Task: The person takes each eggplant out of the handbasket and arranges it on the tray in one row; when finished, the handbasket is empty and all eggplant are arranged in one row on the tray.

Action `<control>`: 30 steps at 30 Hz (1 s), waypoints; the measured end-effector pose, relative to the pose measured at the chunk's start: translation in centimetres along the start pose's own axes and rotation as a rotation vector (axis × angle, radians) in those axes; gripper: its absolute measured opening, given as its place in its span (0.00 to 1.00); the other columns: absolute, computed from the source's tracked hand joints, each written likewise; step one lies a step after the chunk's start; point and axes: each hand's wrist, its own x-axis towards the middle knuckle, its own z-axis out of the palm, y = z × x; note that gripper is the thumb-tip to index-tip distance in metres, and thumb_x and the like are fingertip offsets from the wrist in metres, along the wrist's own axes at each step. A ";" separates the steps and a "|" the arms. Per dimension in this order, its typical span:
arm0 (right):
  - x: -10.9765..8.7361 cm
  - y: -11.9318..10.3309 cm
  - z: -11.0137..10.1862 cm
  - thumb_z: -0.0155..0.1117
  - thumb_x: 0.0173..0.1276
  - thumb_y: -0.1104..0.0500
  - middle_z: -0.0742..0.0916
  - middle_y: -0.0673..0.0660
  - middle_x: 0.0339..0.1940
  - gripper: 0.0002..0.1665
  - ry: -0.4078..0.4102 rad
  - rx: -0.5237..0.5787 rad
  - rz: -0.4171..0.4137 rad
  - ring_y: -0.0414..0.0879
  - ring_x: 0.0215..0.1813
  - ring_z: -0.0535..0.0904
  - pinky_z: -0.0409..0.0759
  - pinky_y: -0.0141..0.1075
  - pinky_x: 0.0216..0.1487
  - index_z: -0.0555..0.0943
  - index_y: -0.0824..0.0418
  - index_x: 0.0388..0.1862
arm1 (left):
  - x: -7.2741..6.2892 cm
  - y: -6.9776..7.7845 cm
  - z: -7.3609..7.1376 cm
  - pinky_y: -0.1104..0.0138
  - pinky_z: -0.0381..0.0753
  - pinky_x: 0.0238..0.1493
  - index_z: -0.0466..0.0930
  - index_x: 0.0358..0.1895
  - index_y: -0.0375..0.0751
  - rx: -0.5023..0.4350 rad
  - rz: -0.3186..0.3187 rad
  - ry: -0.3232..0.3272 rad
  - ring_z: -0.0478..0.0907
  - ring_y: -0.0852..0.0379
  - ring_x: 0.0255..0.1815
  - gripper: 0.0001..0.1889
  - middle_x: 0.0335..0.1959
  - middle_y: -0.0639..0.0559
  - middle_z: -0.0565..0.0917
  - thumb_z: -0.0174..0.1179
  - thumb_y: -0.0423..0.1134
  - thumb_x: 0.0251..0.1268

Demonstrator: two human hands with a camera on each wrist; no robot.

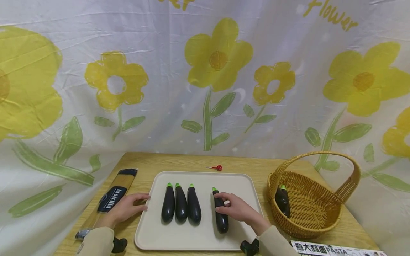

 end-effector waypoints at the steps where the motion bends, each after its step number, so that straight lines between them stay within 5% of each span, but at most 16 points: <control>1: 0.5 0.0 0.3 0.66 0.67 0.57 0.81 0.61 0.50 0.28 0.003 -0.008 -0.004 0.47 0.44 0.81 0.81 0.39 0.39 0.74 0.63 0.64 | 0.1 0.0 0.0 0.39 0.65 0.66 0.82 0.55 0.43 -0.001 0.001 0.001 0.68 0.34 0.66 0.19 0.62 0.38 0.77 0.67 0.41 0.61; 10: 3.9 0.3 1.8 0.66 0.65 0.59 0.81 0.63 0.46 0.27 0.035 -0.071 -0.007 0.44 0.34 0.76 0.75 0.35 0.34 0.75 0.64 0.62 | 0.3 -0.4 0.0 0.39 0.65 0.65 0.82 0.55 0.43 0.015 -0.004 0.002 0.68 0.34 0.66 0.19 0.62 0.38 0.77 0.67 0.42 0.61; 15: 4.8 -0.1 2.3 0.66 0.65 0.59 0.82 0.65 0.48 0.27 0.040 -0.079 -0.033 0.47 0.38 0.79 0.77 0.37 0.38 0.75 0.64 0.62 | 0.1 -0.5 -0.2 0.39 0.64 0.66 0.82 0.55 0.43 0.019 -0.002 0.005 0.68 0.34 0.66 0.19 0.62 0.38 0.77 0.67 0.41 0.61; 22: 5.2 -0.6 2.7 0.66 0.65 0.59 0.81 0.68 0.55 0.27 0.032 -0.081 -0.033 0.60 0.52 0.81 0.77 0.52 0.56 0.76 0.63 0.63 | 0.1 -0.2 -0.1 0.38 0.64 0.66 0.82 0.55 0.43 0.012 -0.014 -0.002 0.68 0.34 0.67 0.19 0.62 0.38 0.77 0.67 0.41 0.61; 30: 5.0 -0.8 2.9 0.66 0.65 0.58 0.81 0.67 0.55 0.25 0.049 -0.092 0.002 0.54 0.47 0.79 0.78 0.49 0.52 0.78 0.62 0.61 | 0.2 -0.1 0.0 0.38 0.64 0.65 0.82 0.55 0.43 0.013 -0.023 -0.007 0.67 0.33 0.67 0.18 0.63 0.38 0.77 0.67 0.41 0.61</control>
